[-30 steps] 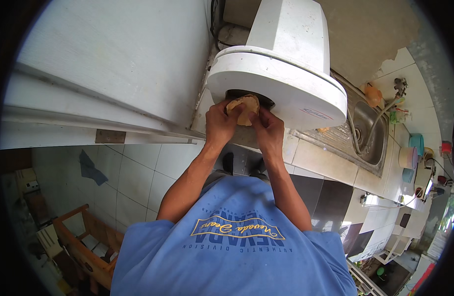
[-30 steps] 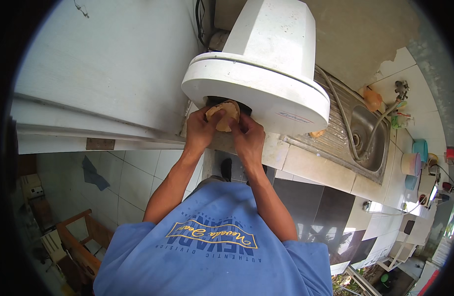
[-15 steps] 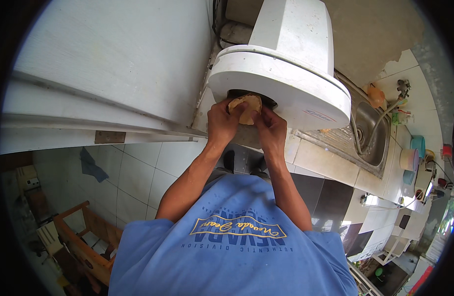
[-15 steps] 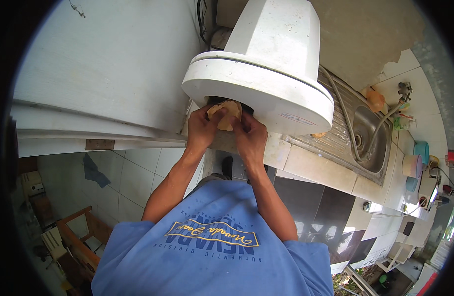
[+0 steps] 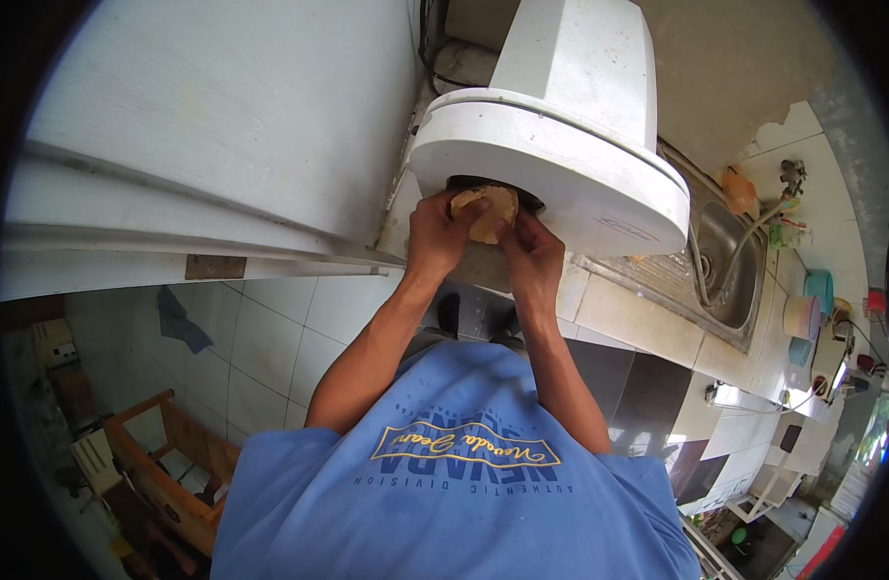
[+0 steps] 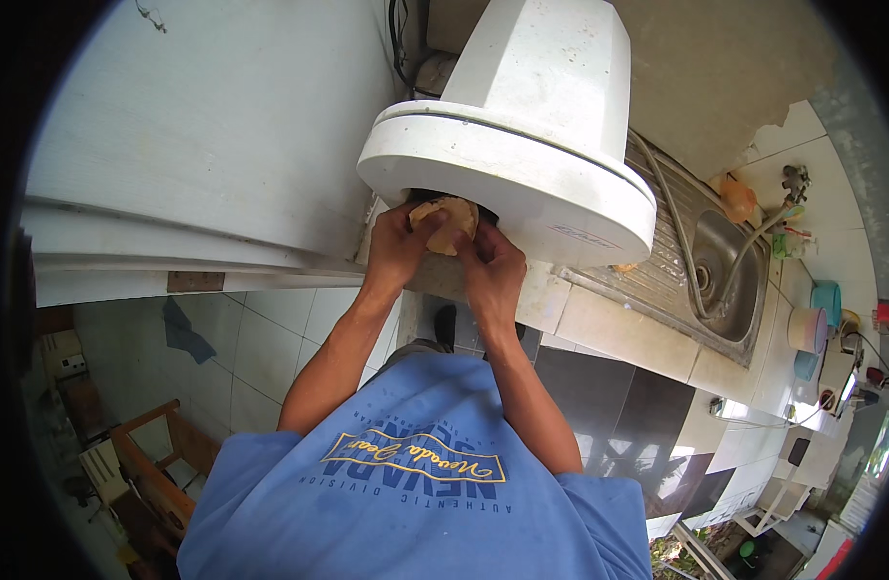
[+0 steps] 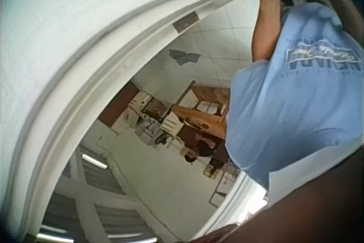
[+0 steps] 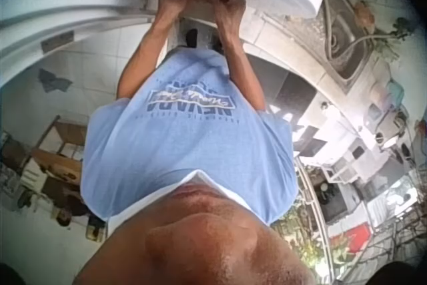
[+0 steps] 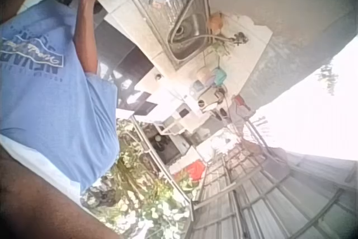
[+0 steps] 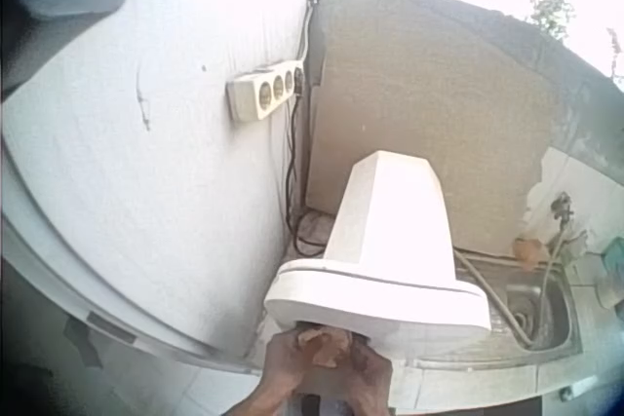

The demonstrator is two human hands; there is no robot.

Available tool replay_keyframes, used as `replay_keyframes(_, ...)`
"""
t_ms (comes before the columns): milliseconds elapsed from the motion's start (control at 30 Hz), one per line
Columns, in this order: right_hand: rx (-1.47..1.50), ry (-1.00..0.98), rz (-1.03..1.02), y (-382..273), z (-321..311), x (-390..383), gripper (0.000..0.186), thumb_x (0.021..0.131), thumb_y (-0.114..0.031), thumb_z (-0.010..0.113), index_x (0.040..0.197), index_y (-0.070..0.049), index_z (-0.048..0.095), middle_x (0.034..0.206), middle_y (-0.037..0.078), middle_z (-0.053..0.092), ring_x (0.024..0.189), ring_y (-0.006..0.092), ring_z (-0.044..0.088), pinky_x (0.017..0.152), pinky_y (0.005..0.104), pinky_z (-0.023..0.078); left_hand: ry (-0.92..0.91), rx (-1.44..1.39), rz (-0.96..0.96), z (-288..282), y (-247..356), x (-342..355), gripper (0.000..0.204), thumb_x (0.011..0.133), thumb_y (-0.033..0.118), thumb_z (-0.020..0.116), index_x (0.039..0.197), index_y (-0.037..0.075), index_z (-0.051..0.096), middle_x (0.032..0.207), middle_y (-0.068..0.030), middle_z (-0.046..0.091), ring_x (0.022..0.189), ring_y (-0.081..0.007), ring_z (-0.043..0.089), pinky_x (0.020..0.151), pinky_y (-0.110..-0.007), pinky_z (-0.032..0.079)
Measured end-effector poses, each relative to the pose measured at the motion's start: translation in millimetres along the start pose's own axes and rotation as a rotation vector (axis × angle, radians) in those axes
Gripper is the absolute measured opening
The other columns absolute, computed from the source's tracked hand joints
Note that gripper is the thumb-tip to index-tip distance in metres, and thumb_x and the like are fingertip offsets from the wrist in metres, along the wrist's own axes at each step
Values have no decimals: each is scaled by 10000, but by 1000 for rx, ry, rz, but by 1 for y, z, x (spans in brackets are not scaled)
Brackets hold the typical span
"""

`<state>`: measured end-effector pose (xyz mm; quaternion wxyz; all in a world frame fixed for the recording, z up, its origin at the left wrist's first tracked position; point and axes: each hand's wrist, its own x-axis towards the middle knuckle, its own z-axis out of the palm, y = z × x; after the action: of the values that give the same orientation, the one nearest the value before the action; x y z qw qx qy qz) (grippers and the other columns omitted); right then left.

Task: Trimming and cleaning plaster dental models using a model trimmer and a sink.

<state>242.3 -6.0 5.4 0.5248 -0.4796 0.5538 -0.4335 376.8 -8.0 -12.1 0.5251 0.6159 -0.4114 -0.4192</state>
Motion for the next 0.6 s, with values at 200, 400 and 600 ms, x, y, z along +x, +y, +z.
replay_keyframes(200, 60, 26, 54, 2, 1, -6, 401, 843, -160, 716, 1136, 96, 616, 959, 152, 709, 853, 153, 673, 770, 272, 521, -51, -57, -109, -7, 6, -3, 272, 851, 177, 704, 997, -53, 697, 852, -127, 722, 742, -123, 653, 675, -274, 515)
replay_keyframes(400, 115, 30, 58, 1, 2, -6, 403, 845, -171, 719, 1127, 97, 615, 939, 138, 707, 843, 150, 671, 755, 268, 523, -43, -71, -94, -6, 7, -4, 264, 858, 178, 700, 998, -46, 701, 844, -114, 723, 737, -106, 647, 665, -261, 510)
replay_keyframes(600, 135, 30, 47, 3, 3, -6, 388, 845, -174, 718, 1114, 90, 624, 930, 132, 706, 834, 145, 667, 752, 263, 522, -37, -9, -62, -4, 1, -1, 258, 865, 179, 695, 998, -41, 704, 837, -105, 723, 734, -105, 647, 664, -260, 509)
